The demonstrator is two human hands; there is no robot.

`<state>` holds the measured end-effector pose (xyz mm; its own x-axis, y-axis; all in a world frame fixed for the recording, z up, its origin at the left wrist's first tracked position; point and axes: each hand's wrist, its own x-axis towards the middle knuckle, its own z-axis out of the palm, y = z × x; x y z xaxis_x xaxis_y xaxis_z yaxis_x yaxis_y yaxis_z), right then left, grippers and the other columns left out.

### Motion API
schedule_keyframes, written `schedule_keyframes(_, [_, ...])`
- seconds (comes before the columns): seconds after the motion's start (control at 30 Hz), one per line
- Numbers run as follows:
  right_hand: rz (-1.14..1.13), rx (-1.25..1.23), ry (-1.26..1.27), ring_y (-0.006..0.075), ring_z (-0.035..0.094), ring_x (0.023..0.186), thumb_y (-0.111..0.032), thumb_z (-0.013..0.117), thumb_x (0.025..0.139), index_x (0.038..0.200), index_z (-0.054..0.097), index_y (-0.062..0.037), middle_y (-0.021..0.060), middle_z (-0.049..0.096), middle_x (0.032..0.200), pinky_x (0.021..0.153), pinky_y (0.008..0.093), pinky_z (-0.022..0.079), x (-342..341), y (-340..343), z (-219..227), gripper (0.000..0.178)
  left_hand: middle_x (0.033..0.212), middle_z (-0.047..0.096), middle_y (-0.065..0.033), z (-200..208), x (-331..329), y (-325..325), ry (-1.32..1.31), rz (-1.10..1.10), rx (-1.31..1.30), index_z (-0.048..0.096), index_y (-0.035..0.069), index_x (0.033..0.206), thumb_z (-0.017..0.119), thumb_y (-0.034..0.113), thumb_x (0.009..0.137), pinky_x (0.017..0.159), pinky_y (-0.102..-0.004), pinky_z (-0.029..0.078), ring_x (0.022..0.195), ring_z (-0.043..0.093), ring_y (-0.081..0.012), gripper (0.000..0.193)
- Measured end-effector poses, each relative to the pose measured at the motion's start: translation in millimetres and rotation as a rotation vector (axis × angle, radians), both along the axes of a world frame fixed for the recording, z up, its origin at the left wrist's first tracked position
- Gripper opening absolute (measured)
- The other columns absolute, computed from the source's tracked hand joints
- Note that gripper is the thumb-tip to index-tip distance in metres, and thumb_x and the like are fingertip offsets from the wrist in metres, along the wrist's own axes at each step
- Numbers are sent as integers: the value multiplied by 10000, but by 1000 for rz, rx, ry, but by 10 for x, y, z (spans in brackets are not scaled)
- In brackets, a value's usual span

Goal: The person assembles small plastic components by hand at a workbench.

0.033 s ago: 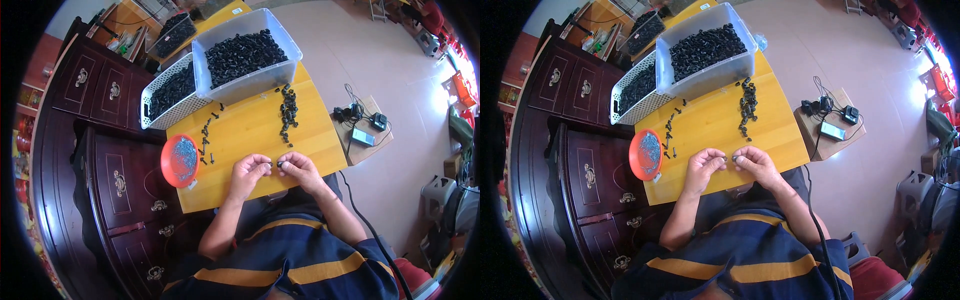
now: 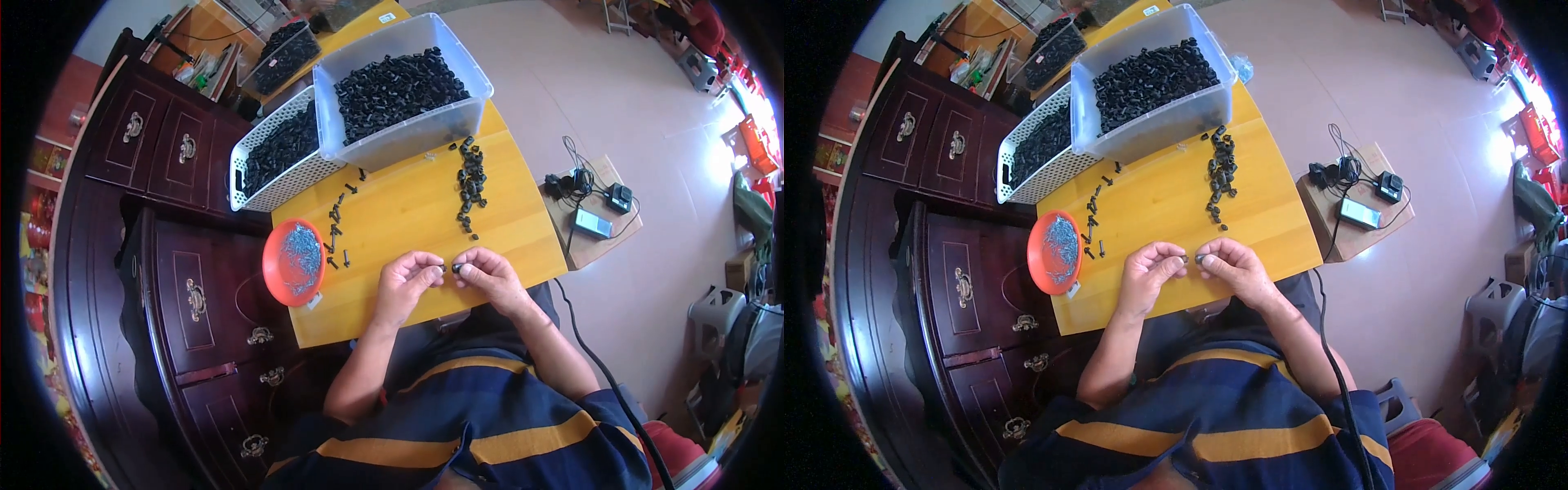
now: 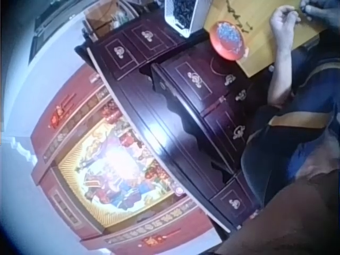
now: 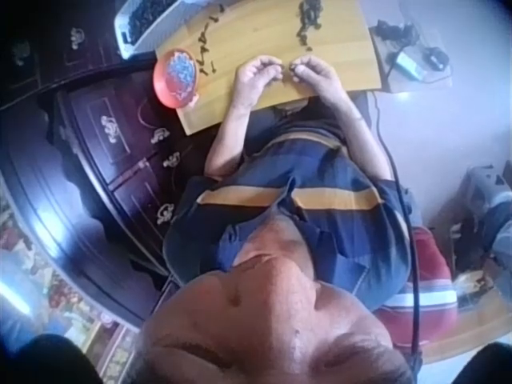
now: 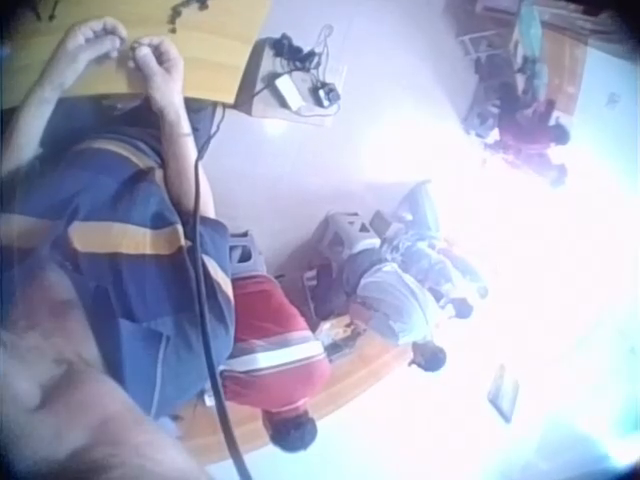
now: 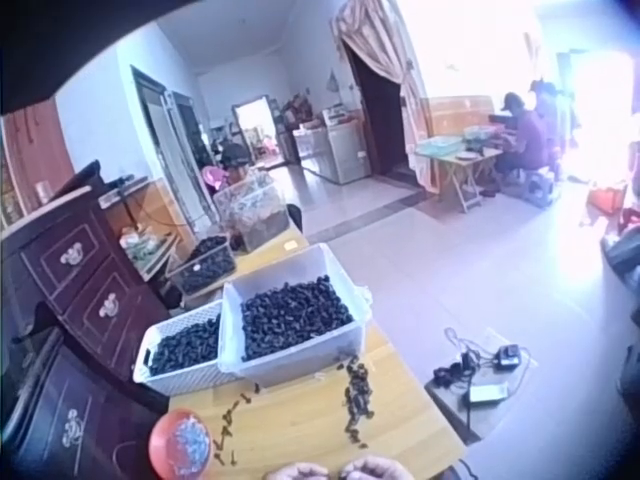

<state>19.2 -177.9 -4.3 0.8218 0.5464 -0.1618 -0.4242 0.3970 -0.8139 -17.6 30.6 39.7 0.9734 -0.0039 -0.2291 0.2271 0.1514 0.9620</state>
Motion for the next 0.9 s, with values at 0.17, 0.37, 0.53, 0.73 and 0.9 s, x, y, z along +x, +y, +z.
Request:
schedule_keyframes(0.17, [13,-6,-14,92,642,900,-158,652,1048,1143,663,-22,12,686,1003,865,256,533,3,-5,6,166,943,735,-51,-14,8,-51,-17,-37,-27,702,-6,1086,728,52,966,804,-260,572,834,707,-122,136])
schedule_keyframes(0.37, [20,-4,-25,81,634,875,-139,652,1045,1142,674,-11,4,689,980,846,252,533,-4,-9,-18,162,949,739,-56,-56,11,-54,-43,-76,0,701,-11,1079,724,28,965,795,-254,577,834,702,-112,123])
schedule_keyframes(0.53, [35,-52,-52,73,634,860,-122,663,1036,1122,683,-12,3,697,971,833,242,534,-8,3,-16,141,917,738,-45,-18,26,-15,-36,-98,89,721,-21,1060,719,-10,955,764,-229,570,817,689,-89,105])
schedule_keyframes(0.73, [28,-72,-120,66,632,830,-89,676,1021,1095,685,-7,2,706,932,793,234,541,-45,61,-82,110,882,739,-31,-6,49,26,-42,-142,232,745,-28,1035,718,-37,941,740,-213,553,796,669,-67,98])
schedule_keyframes(0.9, [-63,-373,-275,61,627,740,-103,727,976,1017,724,-14,-1,719,836,700,252,537,-107,155,-110,99,875,740,-27,-72,34,78,-40,-164,337,754,-24,1010,725,-45,930,724,-219,551,786,665,-67,87])
